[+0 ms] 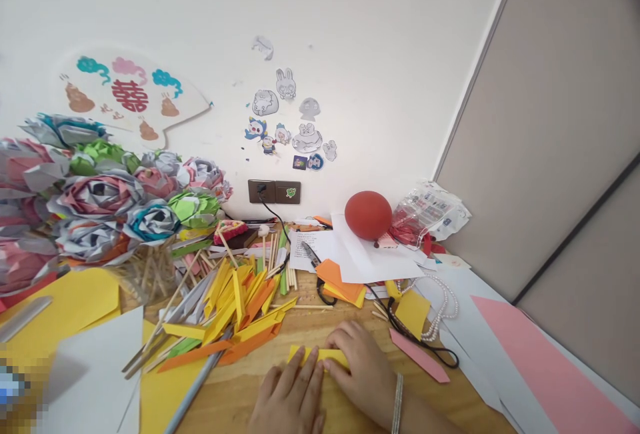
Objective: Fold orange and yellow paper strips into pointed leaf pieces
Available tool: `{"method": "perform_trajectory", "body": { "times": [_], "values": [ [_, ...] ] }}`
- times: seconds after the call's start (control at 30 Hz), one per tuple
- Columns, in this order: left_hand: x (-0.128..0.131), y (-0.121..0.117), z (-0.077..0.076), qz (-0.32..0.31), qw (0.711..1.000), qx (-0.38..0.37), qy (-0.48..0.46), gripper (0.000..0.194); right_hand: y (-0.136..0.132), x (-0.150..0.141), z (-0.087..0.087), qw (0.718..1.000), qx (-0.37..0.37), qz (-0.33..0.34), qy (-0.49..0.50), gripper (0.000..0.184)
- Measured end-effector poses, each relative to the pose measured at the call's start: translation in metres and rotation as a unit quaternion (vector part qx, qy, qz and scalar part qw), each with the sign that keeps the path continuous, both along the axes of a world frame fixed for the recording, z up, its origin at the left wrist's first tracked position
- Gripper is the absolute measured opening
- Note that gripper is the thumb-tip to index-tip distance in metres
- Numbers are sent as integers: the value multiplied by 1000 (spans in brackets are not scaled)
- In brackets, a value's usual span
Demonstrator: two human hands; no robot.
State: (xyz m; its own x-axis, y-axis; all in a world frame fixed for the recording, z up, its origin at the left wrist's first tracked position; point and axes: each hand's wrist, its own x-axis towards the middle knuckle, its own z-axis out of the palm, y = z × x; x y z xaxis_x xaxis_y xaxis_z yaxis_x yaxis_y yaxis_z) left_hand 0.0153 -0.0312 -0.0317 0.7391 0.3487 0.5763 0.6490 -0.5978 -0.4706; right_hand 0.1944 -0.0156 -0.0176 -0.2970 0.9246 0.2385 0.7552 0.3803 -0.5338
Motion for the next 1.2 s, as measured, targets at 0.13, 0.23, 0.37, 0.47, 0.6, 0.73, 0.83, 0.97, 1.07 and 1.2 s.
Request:
{"method": "perform_trajectory", "body": {
  "times": [0.13, 0.23, 0.37, 0.47, 0.6, 0.73, 0.83, 0.97, 1.07, 1.2],
  "values": [
    [-2, 0, -1, -2, 1000, -2, 6, 32, 1, 3, 4, 1000, -18, -1, -6, 15],
    [-3, 0, -4, 4, 1000, -16, 18, 34, 4, 13, 10, 999, -45, 6, -23, 23],
    [-5, 2, -9, -7, 999, -46, 16, 36, 6, 30, 21, 994, -91, 21, -49, 37],
    [-14, 6, -5, -34, 991, -130, -3, 42, 8, 39, 27, 991, -114, 39, -60, 42],
    [-34, 19, 12, -67, 944, -322, -26, 47, 10, 42, 26, 991, -106, 53, -55, 44],
    [-47, 32, 33, -51, 909, -413, -19, 37, 11, 43, 23, 993, -98, 58, -39, 44],
    [-50, 35, 45, -67, 913, -401, -14, 35, 10, 42, 24, 993, -100, 48, -32, 42],
    [-50, 35, 50, -54, 942, -329, -47, 33, 7, 41, 28, 995, -94, 38, -23, 37],
    [-44, 34, 42, -18, 964, -245, -105, 24, 6, 35, 27, 996, -82, 21, -17, 35],
    [-23, 25, 25, -59, 980, -154, -114, 27, 2, 15, 13, 999, -44, 16, -7, 36]
  ]
}}
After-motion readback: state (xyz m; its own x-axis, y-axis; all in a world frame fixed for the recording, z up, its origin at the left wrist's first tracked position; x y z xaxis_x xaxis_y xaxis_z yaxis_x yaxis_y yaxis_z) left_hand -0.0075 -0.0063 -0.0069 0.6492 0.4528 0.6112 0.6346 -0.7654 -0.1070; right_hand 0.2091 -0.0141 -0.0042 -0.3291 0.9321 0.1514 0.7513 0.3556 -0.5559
